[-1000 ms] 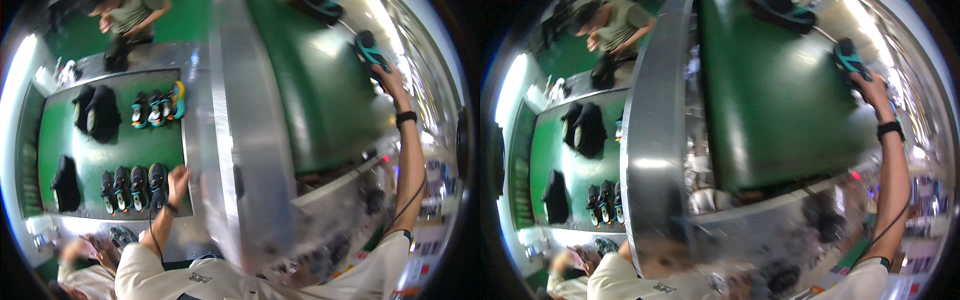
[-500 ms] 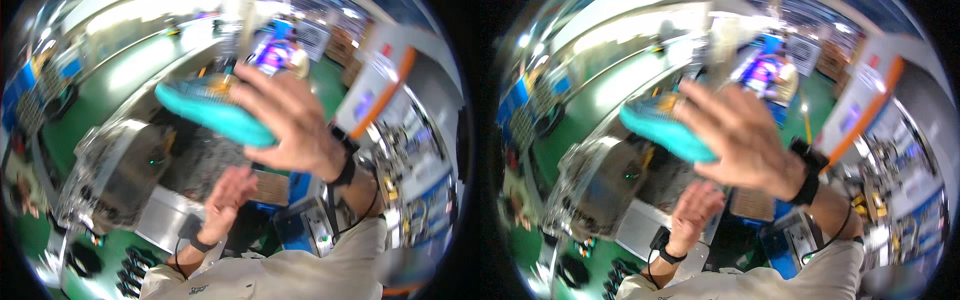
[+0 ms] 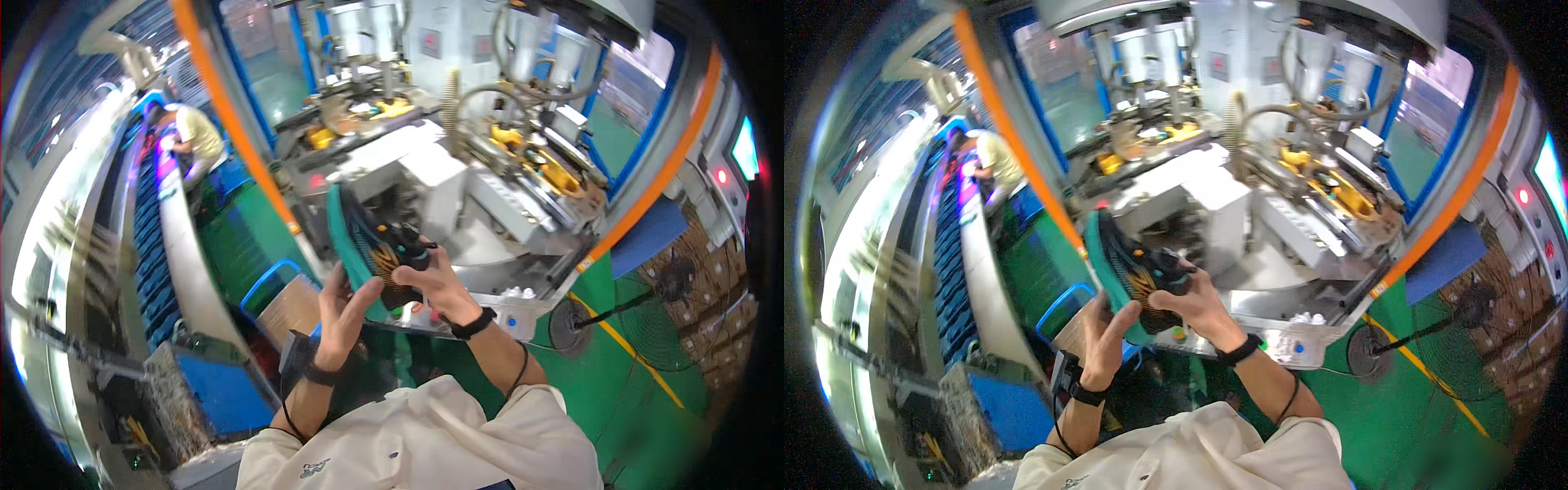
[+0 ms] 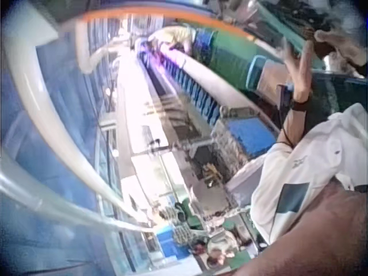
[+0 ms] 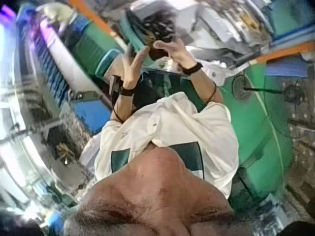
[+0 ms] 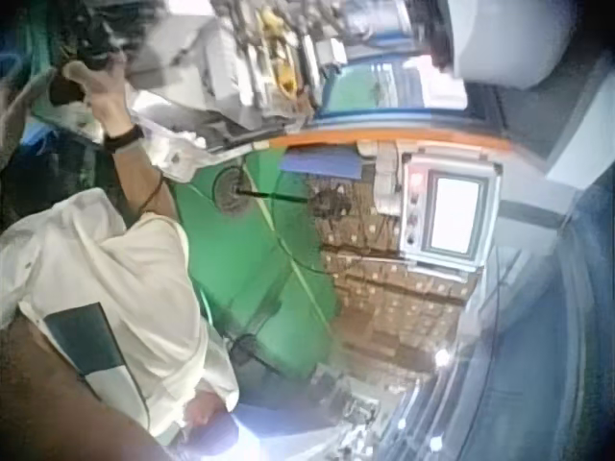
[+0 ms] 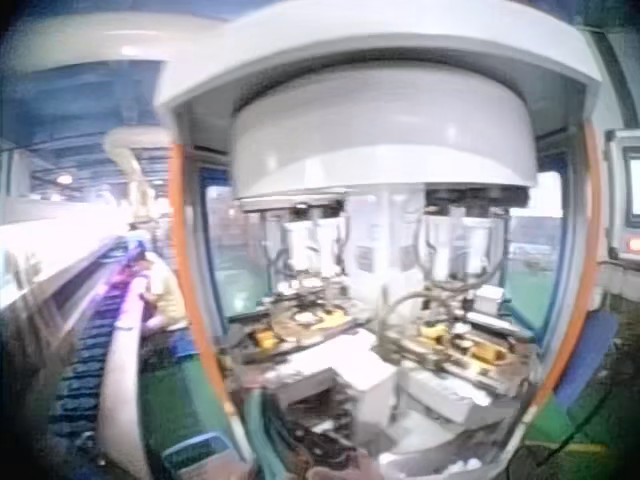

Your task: The recorder is placing shoe uppers and soles into a lasting machine to bond and shape them on the assembly line.

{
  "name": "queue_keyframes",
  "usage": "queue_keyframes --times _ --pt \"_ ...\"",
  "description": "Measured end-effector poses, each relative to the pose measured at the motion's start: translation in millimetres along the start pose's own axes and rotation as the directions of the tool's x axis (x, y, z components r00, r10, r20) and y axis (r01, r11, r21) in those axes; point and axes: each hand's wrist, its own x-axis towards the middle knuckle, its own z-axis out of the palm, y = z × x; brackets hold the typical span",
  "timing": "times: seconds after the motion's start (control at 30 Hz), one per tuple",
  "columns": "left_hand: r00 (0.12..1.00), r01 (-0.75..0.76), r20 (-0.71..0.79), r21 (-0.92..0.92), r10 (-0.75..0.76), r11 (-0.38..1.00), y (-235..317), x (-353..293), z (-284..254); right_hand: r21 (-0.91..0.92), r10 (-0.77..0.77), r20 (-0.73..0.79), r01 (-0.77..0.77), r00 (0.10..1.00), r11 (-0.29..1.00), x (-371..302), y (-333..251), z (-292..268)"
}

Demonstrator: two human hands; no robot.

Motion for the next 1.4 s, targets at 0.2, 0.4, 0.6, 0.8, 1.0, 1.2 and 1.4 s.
queue_keyframes --times 0.2,0.4,0.6,0.8,1.0,1.2,1.4 --pt "0.935 0.088 0.281 0.406 -0.216 0.910 -94.1 119.3 122.0 -0.344 -0.195 -0.568 -0.015 0.799 0.939 -31.3 -33.7 -193.6" --pt "0.905 0.287 0.247 0.248 -0.347 0.925 -257.6 282.3 251.9 -0.403 -0.372 -0.765 0.059 0.526 0.913 -64.7 -77.8 -332.7" --pt "0.957 0.231 -0.026 0.672 -0.289 0.703 -424.0 431.1 336.4 -0.515 -0.466 -0.808 -0.050 0.360 0.856 -60.2 -127.2 -407.3" --pt "0.955 0.117 -0.263 0.762 0.139 0.637 -447.8 499.5 316.2 -0.613 -0.458 -0.784 -0.407 0.419 0.677 22.3 -174.9 -459.0" --pt "0.800 0.593 0.094 -0.267 -0.592 0.760 -282.4 418.7 255.5 -0.721 -0.260 -0.684 -0.579 0.681 0.381 191.0 -212.0 -508.4" --pt "0.830 0.542 -0.089 -0.102 -0.551 0.834 -81.4 275.7 88.4 -0.706 0.022 -0.708 -0.708 0.706 0.005 360.4 -70.3 -440.1" --pt "0.757 0.410 -0.538 -0.051 -0.371 0.911 13.9 157.8 -6.4 -0.716 -0.409 -0.626 -0.697 0.664 -0.035 369.2 28.3 -408.2"
